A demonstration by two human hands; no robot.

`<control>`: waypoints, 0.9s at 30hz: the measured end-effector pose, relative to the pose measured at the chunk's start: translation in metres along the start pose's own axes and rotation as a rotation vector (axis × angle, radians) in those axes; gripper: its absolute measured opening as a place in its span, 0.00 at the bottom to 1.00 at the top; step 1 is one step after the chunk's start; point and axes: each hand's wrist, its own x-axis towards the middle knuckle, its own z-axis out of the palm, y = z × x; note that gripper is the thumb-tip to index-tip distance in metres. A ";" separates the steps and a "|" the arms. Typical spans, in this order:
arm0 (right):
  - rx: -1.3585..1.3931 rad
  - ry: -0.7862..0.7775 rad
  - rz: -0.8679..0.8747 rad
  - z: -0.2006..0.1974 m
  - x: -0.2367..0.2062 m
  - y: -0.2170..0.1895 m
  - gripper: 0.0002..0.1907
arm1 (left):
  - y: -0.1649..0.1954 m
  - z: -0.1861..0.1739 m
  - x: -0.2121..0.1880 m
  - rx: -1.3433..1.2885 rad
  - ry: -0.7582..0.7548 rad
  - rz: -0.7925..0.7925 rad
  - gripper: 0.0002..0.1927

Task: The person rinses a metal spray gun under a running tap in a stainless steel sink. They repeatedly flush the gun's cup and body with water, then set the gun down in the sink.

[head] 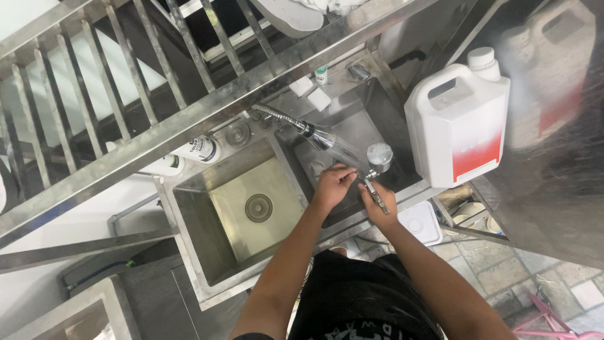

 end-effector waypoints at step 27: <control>-0.108 -0.149 0.092 -0.005 0.013 -0.013 0.14 | -0.017 0.003 0.004 -0.037 0.002 -0.057 0.12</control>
